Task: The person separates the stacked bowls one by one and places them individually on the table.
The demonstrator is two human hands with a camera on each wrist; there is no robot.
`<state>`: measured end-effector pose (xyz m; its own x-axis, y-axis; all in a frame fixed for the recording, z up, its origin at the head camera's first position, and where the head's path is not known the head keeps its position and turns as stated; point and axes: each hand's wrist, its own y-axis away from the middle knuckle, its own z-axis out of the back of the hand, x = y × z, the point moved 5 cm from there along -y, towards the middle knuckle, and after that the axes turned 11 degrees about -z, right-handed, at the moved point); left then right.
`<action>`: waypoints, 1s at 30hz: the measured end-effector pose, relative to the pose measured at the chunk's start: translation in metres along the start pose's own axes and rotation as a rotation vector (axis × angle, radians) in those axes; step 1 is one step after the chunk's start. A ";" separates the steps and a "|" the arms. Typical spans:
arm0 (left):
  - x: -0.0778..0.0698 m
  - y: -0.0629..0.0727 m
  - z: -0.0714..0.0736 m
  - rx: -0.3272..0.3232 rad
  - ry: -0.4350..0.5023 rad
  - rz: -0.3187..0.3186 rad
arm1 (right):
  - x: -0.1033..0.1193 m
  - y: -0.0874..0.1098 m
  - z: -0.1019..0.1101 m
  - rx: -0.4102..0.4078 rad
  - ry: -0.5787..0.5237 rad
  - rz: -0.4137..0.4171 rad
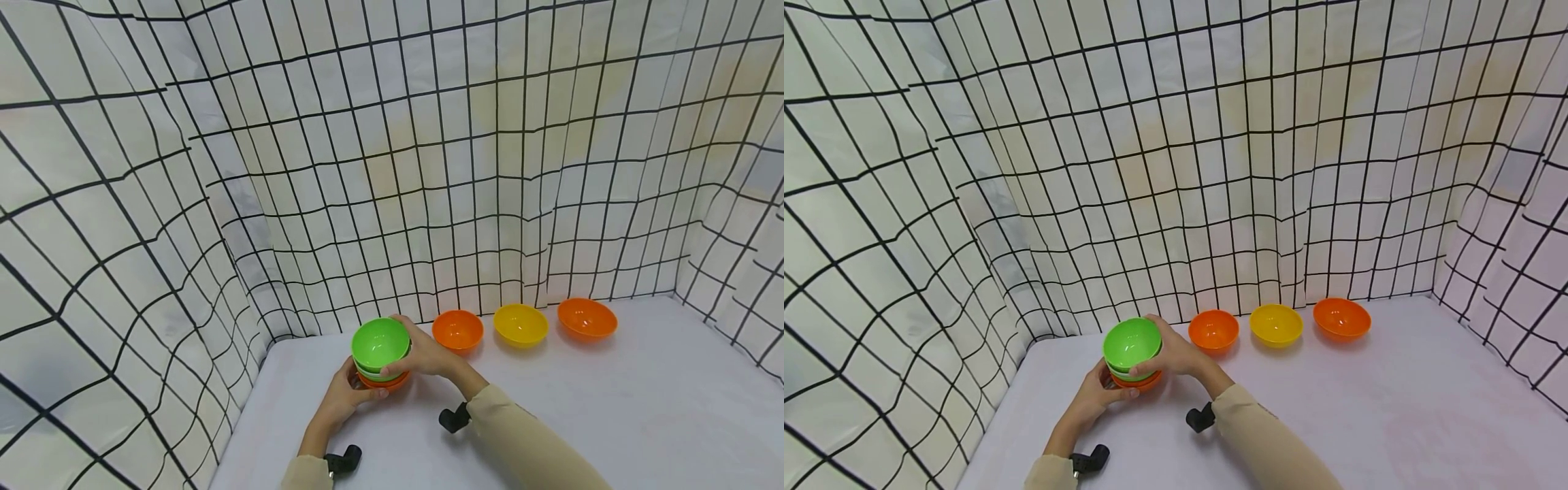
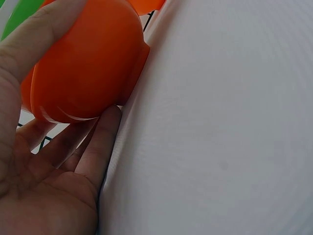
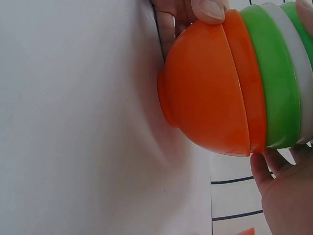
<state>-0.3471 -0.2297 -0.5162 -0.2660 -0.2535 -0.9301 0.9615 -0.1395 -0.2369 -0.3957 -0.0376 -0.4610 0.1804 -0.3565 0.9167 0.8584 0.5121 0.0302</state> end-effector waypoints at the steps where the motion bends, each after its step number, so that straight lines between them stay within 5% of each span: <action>1: 0.000 0.000 0.000 0.001 0.002 0.000 | 0.001 0.001 0.001 -0.003 -0.007 0.001; 30: 0.002 -0.001 0.001 -0.007 0.020 0.022 | 0.023 0.039 0.041 -0.094 -0.096 0.036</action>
<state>-0.3488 -0.2306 -0.5177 -0.2430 -0.2370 -0.9406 0.9676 -0.1276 -0.2178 -0.3778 0.0067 -0.4226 0.1686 -0.2605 0.9506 0.8944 0.4457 -0.0365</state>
